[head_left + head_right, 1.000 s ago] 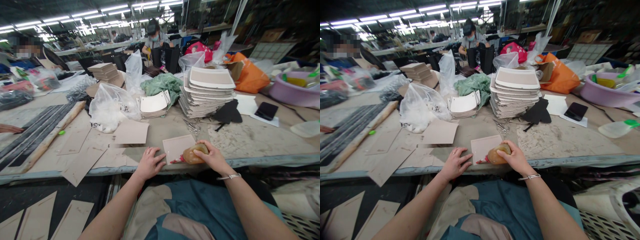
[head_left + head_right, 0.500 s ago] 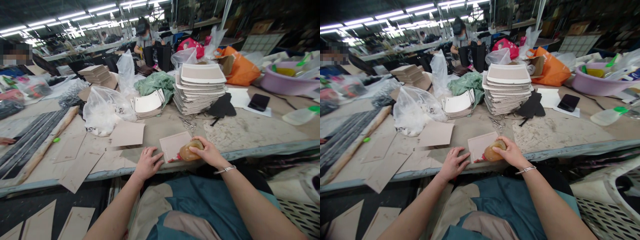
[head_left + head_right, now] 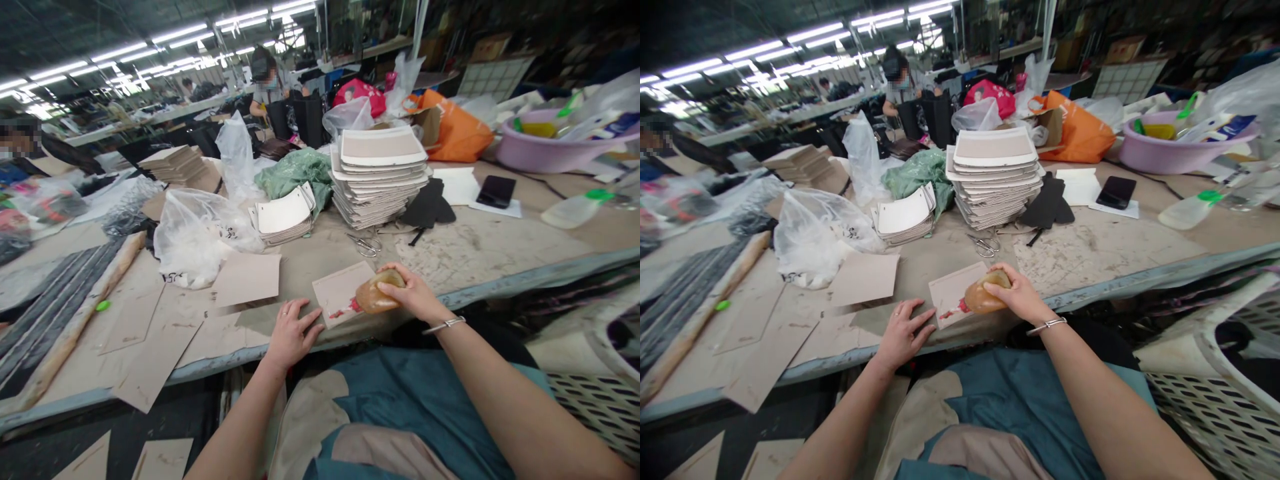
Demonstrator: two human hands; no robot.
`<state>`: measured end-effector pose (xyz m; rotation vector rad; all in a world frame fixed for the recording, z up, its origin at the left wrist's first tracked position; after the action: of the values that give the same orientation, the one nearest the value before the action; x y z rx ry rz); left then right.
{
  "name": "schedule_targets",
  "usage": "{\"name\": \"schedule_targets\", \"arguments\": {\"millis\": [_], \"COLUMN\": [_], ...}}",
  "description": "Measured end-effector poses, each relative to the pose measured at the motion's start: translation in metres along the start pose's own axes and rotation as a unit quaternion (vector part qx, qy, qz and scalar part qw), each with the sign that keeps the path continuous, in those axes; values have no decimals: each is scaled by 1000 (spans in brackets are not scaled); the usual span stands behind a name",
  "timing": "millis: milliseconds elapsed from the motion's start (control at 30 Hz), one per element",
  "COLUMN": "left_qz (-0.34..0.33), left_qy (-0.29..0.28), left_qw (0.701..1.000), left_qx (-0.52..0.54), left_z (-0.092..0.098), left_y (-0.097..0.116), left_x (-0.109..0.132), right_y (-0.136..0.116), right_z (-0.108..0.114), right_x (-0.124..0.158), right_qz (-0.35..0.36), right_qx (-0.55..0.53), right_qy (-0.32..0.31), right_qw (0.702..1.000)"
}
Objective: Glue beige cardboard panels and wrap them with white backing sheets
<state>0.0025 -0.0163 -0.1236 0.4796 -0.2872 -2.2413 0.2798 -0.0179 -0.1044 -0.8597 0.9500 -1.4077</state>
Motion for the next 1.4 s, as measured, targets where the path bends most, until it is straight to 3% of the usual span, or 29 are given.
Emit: {"name": "schedule_targets", "arguments": {"millis": [67,167,333,500,800,1133,1400], "left_qz": [0,-3,-5,-9,-20,-25,-13], "left_qy": [2,0,-6,-2,-4,-6,-14], "left_qw": [1000,1000,1000,1000,1000,1000,1000], "left_qx": [-3,-8,-9,-12,-9,-15,-22], "left_z": [-1,-2,-2,-1,-4,-5,-5], "left_y": [-1,-2,-2,-1,-3,-5,-4], "left_x": [0,0,0,-1,-1,-1,-1], "right_y": [9,20,29,29,33,15,30], "right_z": [21,58,84,88,116,73,107], "right_x": [-3,-4,-2,3,26,-14,18], "right_qz": [-16,-16,15,34,16,120,36], "right_qx": [-18,37,133,174,211,201,175], "right_qy": [67,181,242,232,163,243,152], "right_qw": [997,983,961,956,964,941,972]}}
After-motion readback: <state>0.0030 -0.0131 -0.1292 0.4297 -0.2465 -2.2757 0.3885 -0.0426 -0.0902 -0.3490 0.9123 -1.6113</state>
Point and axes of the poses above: each hand's wrist, its own x-axis away from the middle knuckle, its own z-axis out of the back of the hand, y = z × x, the point moved 5 cm from there along -x, towards the middle knuckle, and after that the axes turned 8 degrees about x, right-handed, at the moved point
